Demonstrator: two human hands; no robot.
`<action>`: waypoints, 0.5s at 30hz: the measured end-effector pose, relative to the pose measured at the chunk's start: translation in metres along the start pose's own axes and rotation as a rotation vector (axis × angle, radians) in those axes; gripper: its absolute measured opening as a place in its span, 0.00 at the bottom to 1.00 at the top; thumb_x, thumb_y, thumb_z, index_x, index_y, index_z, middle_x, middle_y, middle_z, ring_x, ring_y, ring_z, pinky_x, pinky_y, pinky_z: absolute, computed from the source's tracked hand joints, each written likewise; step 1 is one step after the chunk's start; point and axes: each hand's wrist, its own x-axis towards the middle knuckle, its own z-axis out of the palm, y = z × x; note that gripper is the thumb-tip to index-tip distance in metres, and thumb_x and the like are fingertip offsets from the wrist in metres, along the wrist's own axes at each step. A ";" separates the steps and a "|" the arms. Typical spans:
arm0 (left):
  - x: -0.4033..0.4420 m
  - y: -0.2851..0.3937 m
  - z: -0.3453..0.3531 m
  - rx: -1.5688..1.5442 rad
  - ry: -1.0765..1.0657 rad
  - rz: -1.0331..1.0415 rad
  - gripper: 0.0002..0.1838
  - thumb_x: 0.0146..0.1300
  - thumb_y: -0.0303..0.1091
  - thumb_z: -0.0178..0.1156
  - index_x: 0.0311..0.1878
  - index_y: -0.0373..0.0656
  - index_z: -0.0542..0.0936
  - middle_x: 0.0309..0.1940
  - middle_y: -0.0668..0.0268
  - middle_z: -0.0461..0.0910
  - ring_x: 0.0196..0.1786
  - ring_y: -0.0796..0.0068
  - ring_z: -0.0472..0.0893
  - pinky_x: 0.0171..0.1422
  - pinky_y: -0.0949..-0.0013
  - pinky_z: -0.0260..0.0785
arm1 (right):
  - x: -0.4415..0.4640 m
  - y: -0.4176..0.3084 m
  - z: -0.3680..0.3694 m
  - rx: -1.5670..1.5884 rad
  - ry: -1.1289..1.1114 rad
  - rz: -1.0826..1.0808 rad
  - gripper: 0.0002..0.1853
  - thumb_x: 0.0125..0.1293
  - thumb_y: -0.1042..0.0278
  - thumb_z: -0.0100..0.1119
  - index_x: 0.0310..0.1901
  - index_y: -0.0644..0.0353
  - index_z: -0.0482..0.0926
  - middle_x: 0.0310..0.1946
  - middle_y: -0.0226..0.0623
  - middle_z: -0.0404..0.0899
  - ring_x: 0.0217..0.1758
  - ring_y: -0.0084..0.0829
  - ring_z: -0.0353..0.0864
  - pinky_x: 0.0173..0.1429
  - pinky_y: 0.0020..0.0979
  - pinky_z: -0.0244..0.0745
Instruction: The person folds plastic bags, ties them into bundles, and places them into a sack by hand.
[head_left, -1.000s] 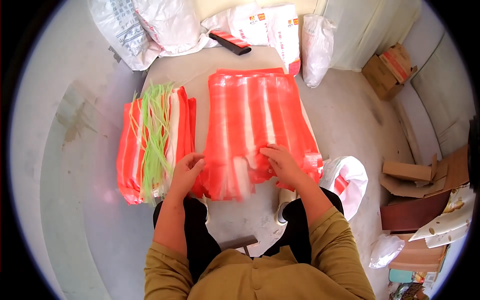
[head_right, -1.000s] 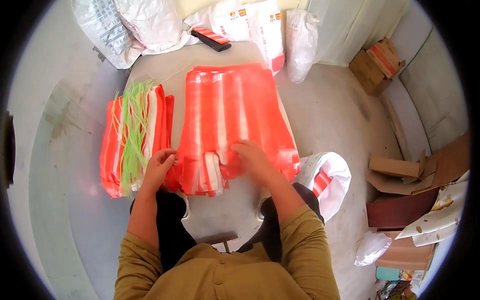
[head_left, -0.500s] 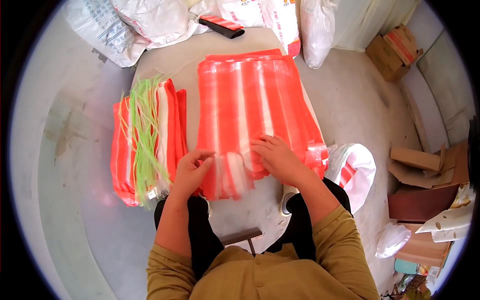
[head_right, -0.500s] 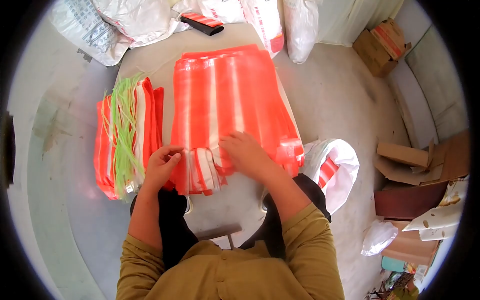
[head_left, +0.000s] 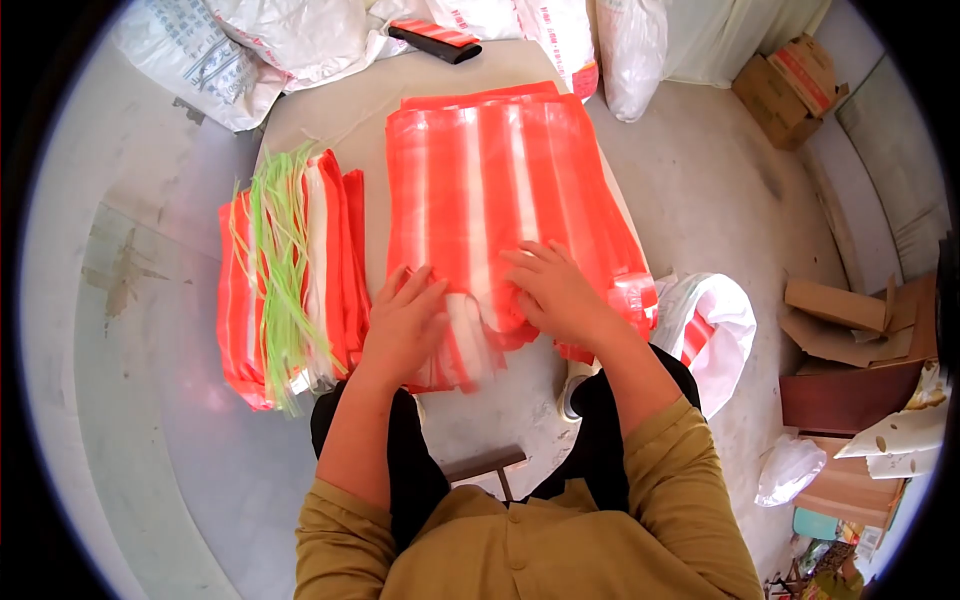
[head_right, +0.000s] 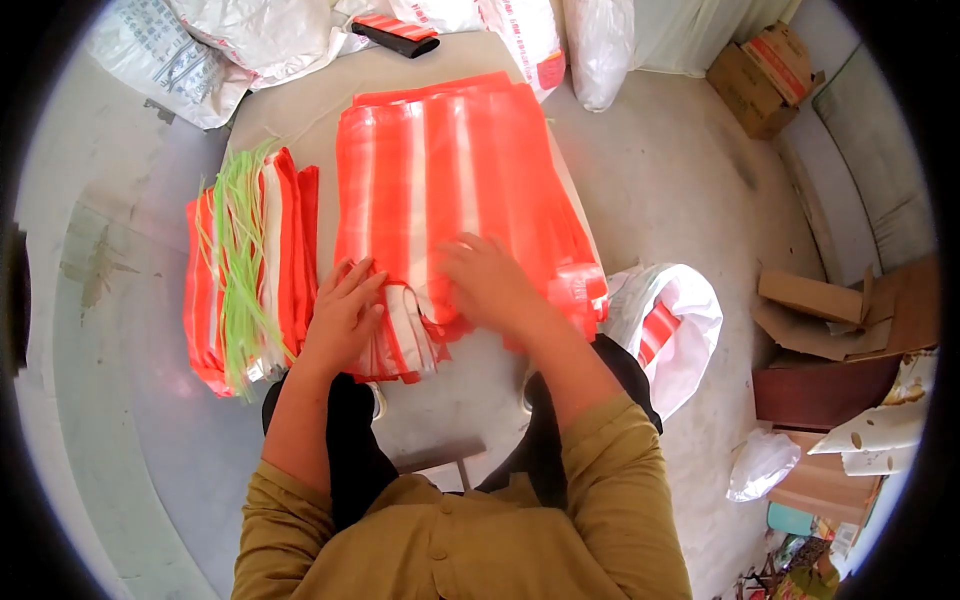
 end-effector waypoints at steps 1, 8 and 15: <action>0.000 -0.001 -0.001 -0.005 -0.004 0.000 0.25 0.67 0.31 0.65 0.68 0.47 0.79 0.77 0.58 0.70 0.81 0.43 0.61 0.82 0.47 0.57 | -0.004 -0.004 -0.007 0.027 -0.021 -0.052 0.16 0.64 0.76 0.60 0.55 0.57 0.81 0.74 0.40 0.71 0.80 0.49 0.62 0.82 0.53 0.57; 0.000 0.000 -0.003 -0.055 0.044 0.013 0.25 0.66 0.28 0.65 0.67 0.46 0.80 0.76 0.56 0.70 0.82 0.43 0.60 0.82 0.48 0.58 | -0.014 -0.004 0.017 -0.094 0.082 -0.205 0.15 0.56 0.79 0.64 0.46 0.58 0.83 0.69 0.40 0.75 0.77 0.50 0.66 0.77 0.50 0.65; 0.003 0.004 0.003 -0.158 0.161 0.040 0.28 0.59 0.26 0.70 0.65 0.46 0.81 0.73 0.59 0.73 0.80 0.46 0.63 0.81 0.49 0.60 | 0.000 -0.012 0.001 0.769 0.254 0.334 0.04 0.67 0.78 0.65 0.43 0.63 0.82 0.62 0.41 0.81 0.64 0.34 0.81 0.63 0.37 0.79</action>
